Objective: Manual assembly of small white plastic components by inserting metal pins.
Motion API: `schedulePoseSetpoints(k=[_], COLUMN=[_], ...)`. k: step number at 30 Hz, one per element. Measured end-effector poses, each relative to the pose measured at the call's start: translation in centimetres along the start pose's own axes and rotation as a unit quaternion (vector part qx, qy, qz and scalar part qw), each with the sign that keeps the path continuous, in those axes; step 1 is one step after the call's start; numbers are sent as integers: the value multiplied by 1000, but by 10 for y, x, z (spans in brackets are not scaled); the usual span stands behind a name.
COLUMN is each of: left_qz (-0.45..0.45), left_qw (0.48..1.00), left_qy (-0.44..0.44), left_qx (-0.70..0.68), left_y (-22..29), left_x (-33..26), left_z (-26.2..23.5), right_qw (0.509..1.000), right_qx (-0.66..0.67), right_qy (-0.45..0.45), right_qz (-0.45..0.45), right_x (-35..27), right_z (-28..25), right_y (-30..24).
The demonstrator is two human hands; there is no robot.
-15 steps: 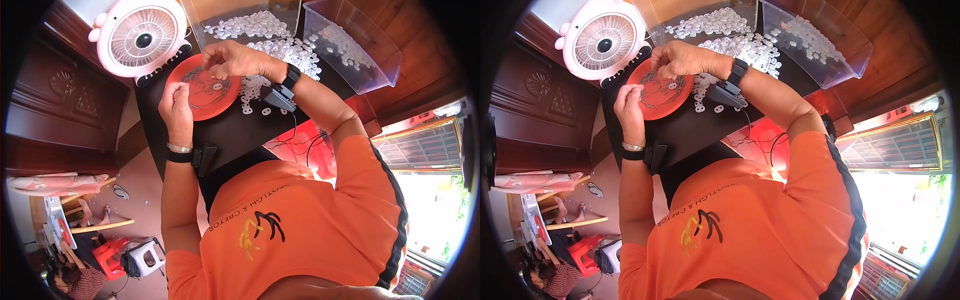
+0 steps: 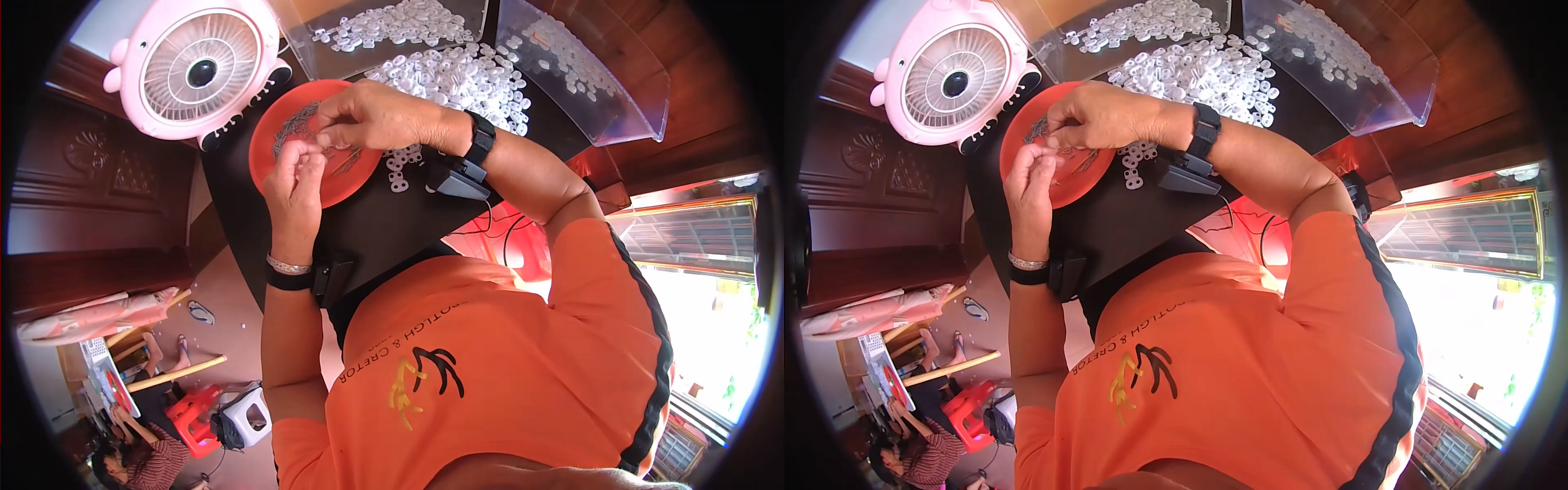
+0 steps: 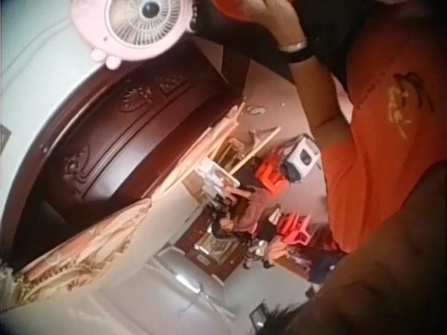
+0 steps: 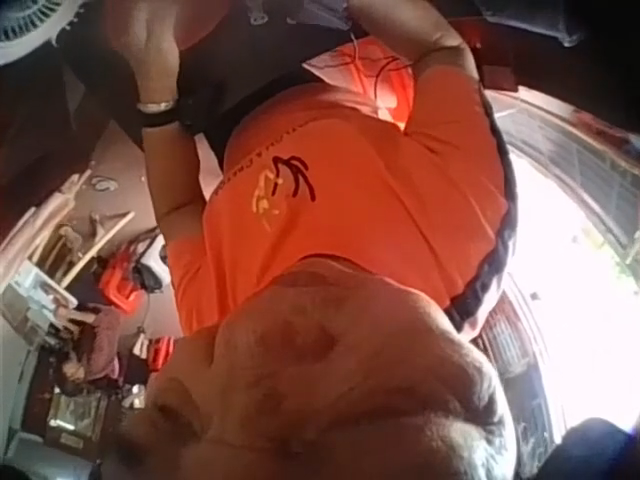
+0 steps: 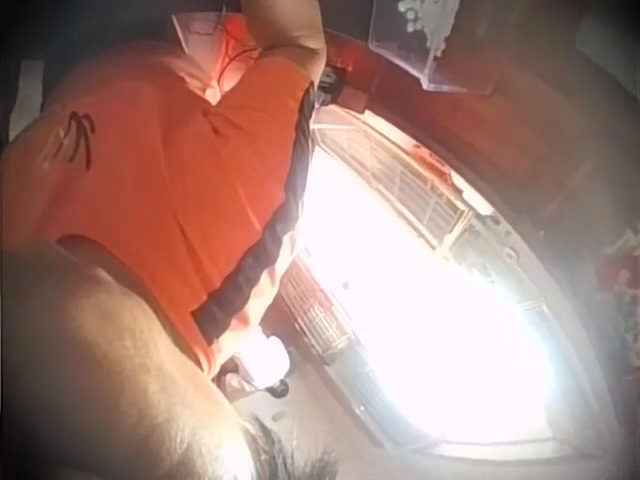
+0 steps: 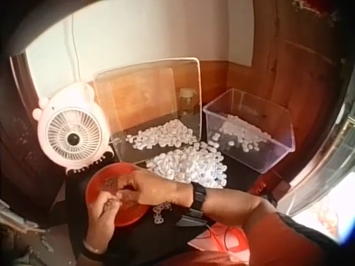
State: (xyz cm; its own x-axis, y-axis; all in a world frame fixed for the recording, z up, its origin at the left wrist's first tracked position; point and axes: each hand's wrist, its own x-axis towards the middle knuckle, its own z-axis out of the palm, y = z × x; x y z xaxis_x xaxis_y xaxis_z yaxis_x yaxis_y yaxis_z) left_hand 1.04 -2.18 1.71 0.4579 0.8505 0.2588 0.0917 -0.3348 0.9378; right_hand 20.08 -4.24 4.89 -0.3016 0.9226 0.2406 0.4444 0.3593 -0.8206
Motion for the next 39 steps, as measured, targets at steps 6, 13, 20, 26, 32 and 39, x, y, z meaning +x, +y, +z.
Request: schedulePoseSetpoints(k=[6,13,20,26,32,39], left_qz=[27,14,7,-35,-31,-23], left_qw=[999,998,1000,999,999,999], left_qy=[-44,-53,-7,-5,1,8], left_qx=[0,-25,-13,-19,-34,-33], left_y=[1,0,-7,-5,-7,-6], left_x=[-1,0,4,6,3,2], left_z=[2,2,-3,-7,-8,-5], right_qw=[997,995,972,952,948,951], right_qx=[-61,-71,-217,-273,-309,-306], right_qy=[-10,-21,59,104,35,-46], right_qz=[-55,-65,-72,-96,-70,-16], right_x=[1,1,1,-5,-43,-88], right_z=[9,7,-5,-36,-45,0], right_y=[0,2,-4,-16,-28,-20])
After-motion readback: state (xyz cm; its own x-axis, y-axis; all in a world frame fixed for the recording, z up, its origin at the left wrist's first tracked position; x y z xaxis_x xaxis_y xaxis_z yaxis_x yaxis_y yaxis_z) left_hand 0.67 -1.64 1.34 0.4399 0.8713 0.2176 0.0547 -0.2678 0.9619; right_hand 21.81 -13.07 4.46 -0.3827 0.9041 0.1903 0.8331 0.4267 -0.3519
